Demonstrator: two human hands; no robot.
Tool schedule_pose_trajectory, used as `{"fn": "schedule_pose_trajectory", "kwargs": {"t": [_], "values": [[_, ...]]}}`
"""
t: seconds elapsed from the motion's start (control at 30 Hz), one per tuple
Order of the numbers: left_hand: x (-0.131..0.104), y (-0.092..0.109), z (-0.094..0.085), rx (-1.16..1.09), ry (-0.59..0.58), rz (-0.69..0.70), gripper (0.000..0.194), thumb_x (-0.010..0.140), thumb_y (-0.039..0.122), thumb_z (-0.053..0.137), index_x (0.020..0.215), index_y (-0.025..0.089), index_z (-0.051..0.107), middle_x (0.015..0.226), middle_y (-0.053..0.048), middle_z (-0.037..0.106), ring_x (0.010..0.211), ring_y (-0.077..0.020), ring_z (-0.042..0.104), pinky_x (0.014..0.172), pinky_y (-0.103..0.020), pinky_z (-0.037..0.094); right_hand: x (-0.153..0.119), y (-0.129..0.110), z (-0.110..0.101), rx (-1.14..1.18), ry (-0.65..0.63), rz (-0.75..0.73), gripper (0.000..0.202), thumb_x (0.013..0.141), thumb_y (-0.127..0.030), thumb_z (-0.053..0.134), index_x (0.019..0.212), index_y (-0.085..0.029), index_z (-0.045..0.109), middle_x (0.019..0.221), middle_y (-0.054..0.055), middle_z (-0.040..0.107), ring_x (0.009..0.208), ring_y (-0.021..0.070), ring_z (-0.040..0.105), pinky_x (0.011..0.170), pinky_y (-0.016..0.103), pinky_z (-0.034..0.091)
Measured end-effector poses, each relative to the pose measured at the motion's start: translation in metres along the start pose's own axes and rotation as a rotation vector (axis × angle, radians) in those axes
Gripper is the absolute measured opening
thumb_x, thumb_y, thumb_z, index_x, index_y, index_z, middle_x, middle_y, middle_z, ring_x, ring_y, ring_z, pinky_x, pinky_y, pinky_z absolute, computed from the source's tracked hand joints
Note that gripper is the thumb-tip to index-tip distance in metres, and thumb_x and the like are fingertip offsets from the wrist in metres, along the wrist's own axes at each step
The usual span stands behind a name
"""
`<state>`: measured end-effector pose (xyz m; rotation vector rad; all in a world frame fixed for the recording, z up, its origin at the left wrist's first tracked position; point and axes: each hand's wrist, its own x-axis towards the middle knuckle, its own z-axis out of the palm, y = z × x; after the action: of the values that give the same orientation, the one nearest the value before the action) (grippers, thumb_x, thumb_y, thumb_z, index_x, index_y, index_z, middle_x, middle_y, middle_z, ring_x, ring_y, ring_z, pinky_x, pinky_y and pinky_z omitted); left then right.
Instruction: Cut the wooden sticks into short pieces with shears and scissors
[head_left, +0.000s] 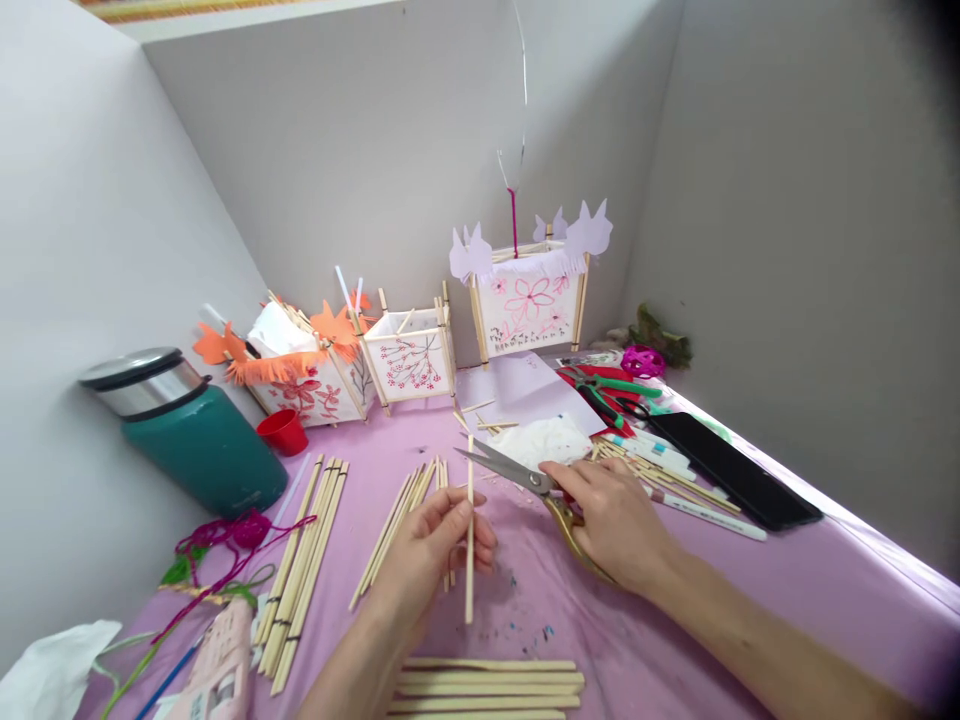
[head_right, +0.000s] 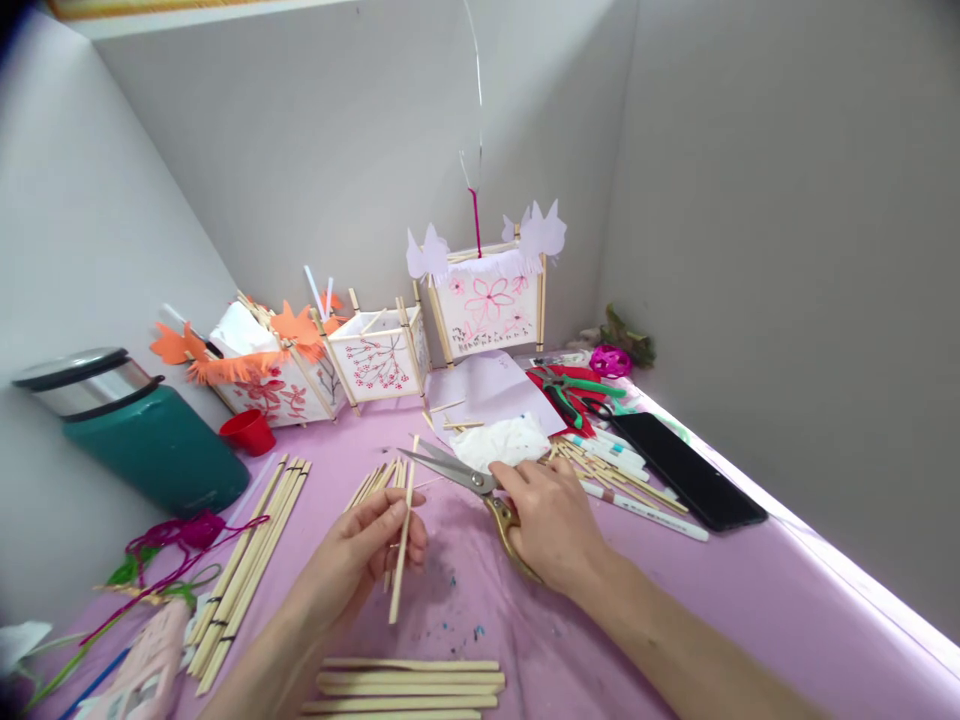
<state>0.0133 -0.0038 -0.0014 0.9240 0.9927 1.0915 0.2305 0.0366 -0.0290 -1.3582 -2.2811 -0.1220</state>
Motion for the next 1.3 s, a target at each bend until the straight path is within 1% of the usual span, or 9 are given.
{"fn": "schedule_pose_trajectory", "kwargs": {"t": [0.17,0.3,0.4,0.5,0.7,0.87,1.0,1.13,1.3], "values": [[0.002,0.0,-0.005,-0.065,0.099,0.094,0.034,0.074,0.038,0.07,0.096,0.019,0.053,0.057,0.004,0.061,0.032,-0.0069,0.041,0.033,-0.018,0.035,-0.005,-0.01,0.002,0.06,-0.014,-0.059,0.038,0.076,-0.009,0.05,0.11,-0.02,0.063,0.08,0.005,0.065,0.075,0.0213,0.053,0.078,0.035,0.029],[0.003,-0.004,-0.008,-0.048,0.087,0.098,0.042,0.079,0.035,0.066,0.114,0.017,0.052,0.054,0.005,0.06,0.028,-0.0045,0.036,0.031,-0.017,0.026,-0.006,-0.013,0.004,0.079,-0.017,-0.034,0.039,0.077,-0.01,0.049,0.113,-0.019,0.061,0.087,0.006,0.065,0.081,0.0227,0.054,0.079,0.036,0.031],[0.002,-0.007,-0.009,-0.04,0.123,0.074,0.06,0.078,0.035,0.067,0.131,0.015,0.046,0.054,0.005,0.06,0.028,-0.005,0.038,0.032,-0.018,0.026,-0.007,-0.013,0.006,0.085,-0.045,0.01,0.041,0.079,-0.011,0.048,0.118,-0.019,0.059,0.091,0.007,0.064,0.084,0.0233,0.055,0.077,0.035,0.034],[0.001,-0.007,-0.006,-0.037,0.171,0.066,0.068,0.076,0.035,0.068,0.136,0.014,0.044,0.057,0.005,0.06,0.029,-0.0046,0.037,0.032,-0.019,0.025,-0.008,-0.013,0.007,0.095,-0.082,0.056,0.042,0.082,-0.013,0.046,0.122,-0.02,0.056,0.092,0.007,0.062,0.083,0.0222,0.056,0.071,0.031,0.036],[0.001,-0.003,-0.001,-0.095,0.163,0.094,0.039,0.071,0.031,0.072,0.105,0.015,0.058,0.071,0.003,0.063,0.032,-0.0032,0.04,0.032,-0.019,0.029,-0.009,-0.015,0.005,0.086,-0.129,0.044,0.046,0.08,-0.011,0.045,0.124,-0.021,0.055,0.093,0.007,0.062,0.084,0.0214,0.057,0.071,0.03,0.039],[0.002,-0.003,-0.002,-0.053,0.178,0.11,0.023,0.073,0.033,0.07,0.078,0.016,0.056,0.067,0.005,0.059,0.03,-0.0015,0.035,0.029,-0.019,0.027,-0.01,-0.02,0.005,0.092,-0.144,0.016,0.046,0.08,-0.013,0.047,0.125,-0.021,0.056,0.095,0.008,0.062,0.085,0.0217,0.057,0.072,0.03,0.04],[0.003,-0.005,-0.004,-0.011,0.201,0.128,0.023,0.072,0.033,0.072,0.078,0.016,0.057,0.06,0.006,0.057,0.032,-0.0033,0.035,0.031,-0.018,0.03,-0.009,-0.022,0.005,0.075,-0.154,0.022,0.049,0.079,-0.013,0.047,0.126,-0.02,0.055,0.097,0.008,0.062,0.088,0.0231,0.057,0.072,0.032,0.04],[0.006,-0.007,-0.005,0.046,0.207,0.104,0.024,0.074,0.037,0.07,0.074,0.016,0.058,0.042,0.008,0.046,0.031,-0.0051,0.032,0.032,-0.018,0.029,-0.01,-0.021,0.006,0.08,-0.154,0.021,0.049,0.078,-0.012,0.047,0.126,-0.02,0.054,0.098,0.008,0.061,0.088,0.0231,0.057,0.072,0.032,0.04],[0.005,-0.008,-0.006,0.064,0.225,0.092,0.025,0.074,0.038,0.069,0.07,0.016,0.059,0.039,0.007,0.045,0.03,-0.0053,0.033,0.034,-0.018,0.029,-0.01,-0.021,0.008,0.069,-0.154,0.026,0.049,0.078,-0.012,0.047,0.126,-0.02,0.054,0.098,0.008,0.061,0.089,0.0234,0.056,0.072,0.032,0.041]]}}
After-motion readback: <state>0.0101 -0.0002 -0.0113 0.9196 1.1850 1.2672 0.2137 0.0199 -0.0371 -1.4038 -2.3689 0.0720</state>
